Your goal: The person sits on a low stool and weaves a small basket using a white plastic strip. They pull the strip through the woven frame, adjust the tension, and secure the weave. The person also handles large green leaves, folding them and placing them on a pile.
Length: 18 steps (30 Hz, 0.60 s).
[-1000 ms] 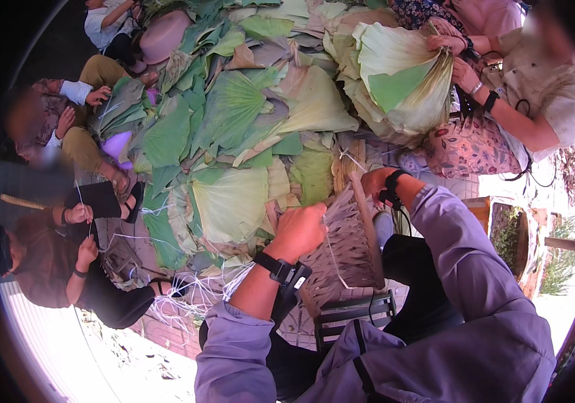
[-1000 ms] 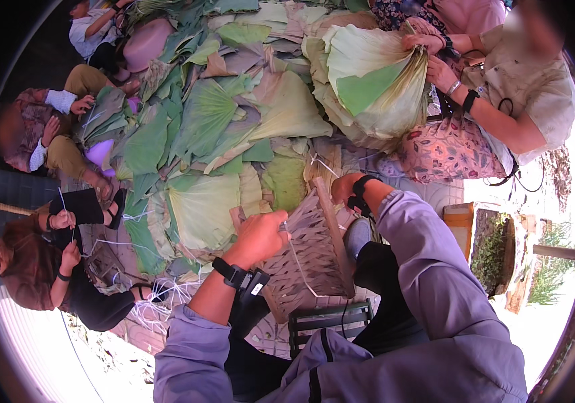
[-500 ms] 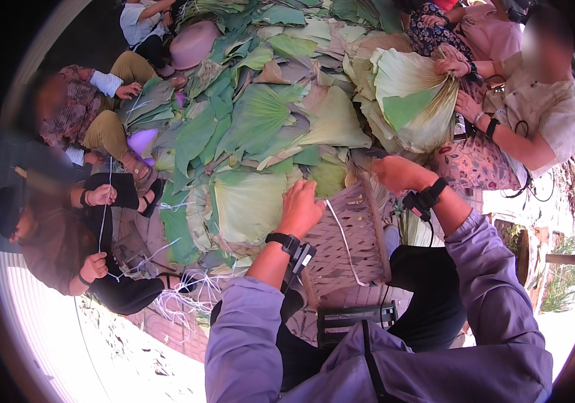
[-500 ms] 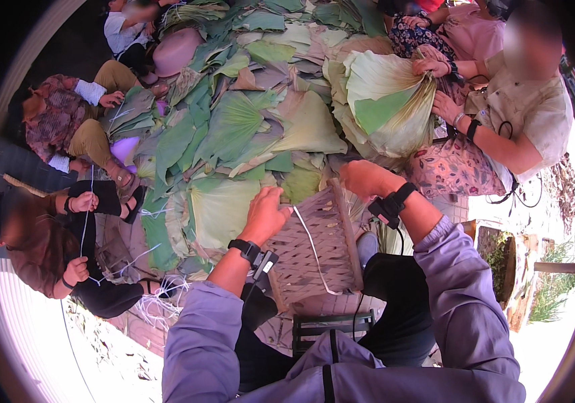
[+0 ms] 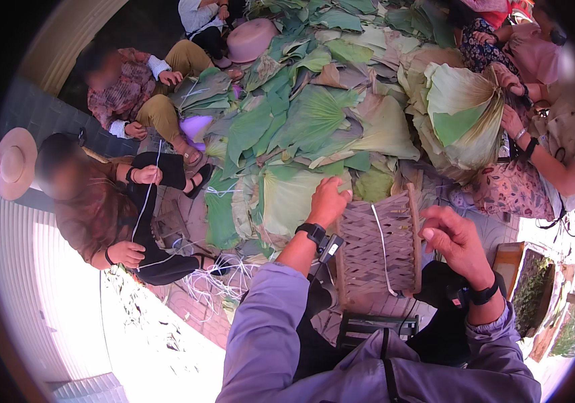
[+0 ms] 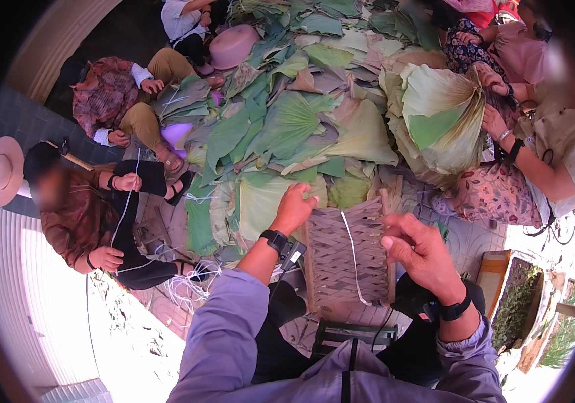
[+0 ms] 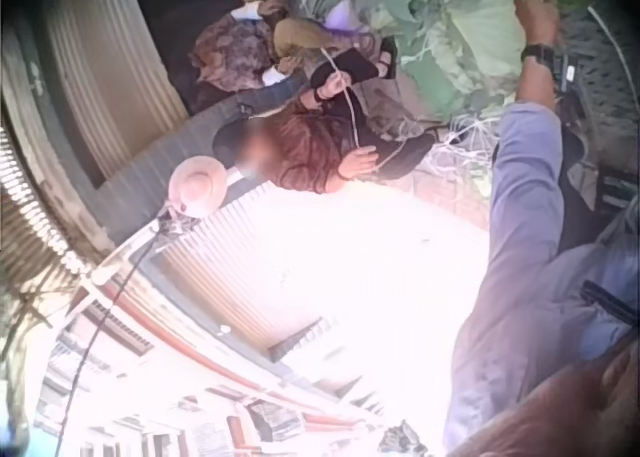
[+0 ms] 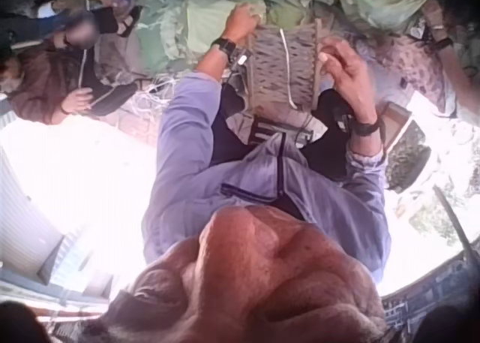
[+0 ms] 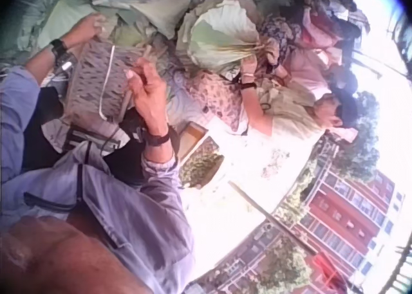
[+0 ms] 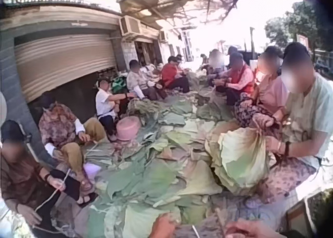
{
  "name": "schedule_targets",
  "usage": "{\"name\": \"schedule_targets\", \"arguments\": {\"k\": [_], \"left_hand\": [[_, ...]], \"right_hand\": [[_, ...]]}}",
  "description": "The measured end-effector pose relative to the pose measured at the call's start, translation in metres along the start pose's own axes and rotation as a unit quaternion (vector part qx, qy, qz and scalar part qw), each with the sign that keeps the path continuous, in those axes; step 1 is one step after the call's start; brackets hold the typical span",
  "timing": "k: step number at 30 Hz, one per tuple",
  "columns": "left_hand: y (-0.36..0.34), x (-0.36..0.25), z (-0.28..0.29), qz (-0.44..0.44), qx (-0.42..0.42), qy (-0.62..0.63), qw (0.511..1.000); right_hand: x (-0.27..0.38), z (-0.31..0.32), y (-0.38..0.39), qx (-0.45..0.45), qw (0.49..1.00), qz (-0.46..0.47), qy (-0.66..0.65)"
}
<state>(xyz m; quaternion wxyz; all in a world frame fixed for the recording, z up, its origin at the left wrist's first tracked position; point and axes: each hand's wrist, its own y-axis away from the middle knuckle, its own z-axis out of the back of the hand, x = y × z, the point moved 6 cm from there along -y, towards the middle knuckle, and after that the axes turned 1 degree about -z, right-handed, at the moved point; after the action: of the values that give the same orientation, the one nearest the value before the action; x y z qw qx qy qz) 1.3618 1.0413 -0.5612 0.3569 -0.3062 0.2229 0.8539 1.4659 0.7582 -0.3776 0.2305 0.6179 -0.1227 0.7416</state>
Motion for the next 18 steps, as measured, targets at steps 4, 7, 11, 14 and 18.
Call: {"name": "schedule_targets", "arguments": {"k": [4, 7, 11, 14, 18], "left_hand": [[-0.014, 0.016, -0.005, 0.007, -0.024, 0.018, 1.000], [-0.035, 0.028, 0.003, 0.024, -0.030, 0.062, 0.997], [-0.043, 0.030, 0.023, -0.013, -0.015, 0.008, 1.000], [-0.037, 0.042, 0.049, 0.003, 0.015, 0.014, 1.000], [-0.017, 0.061, 0.120, 0.083, 0.009, 0.090, 0.992]], "right_hand": [[-0.009, 0.015, -0.002, -0.032, 0.999, 0.007, 0.000], [0.003, 0.025, 0.003, -0.061, 0.997, 0.040, 0.019], [0.004, 0.040, 0.005, -0.081, 0.991, 0.070, 0.079], [0.001, 0.048, 0.005, -0.092, 0.988, 0.073, 0.104], [0.006, 0.056, 0.003, -0.095, 0.989, 0.061, 0.094]]}}
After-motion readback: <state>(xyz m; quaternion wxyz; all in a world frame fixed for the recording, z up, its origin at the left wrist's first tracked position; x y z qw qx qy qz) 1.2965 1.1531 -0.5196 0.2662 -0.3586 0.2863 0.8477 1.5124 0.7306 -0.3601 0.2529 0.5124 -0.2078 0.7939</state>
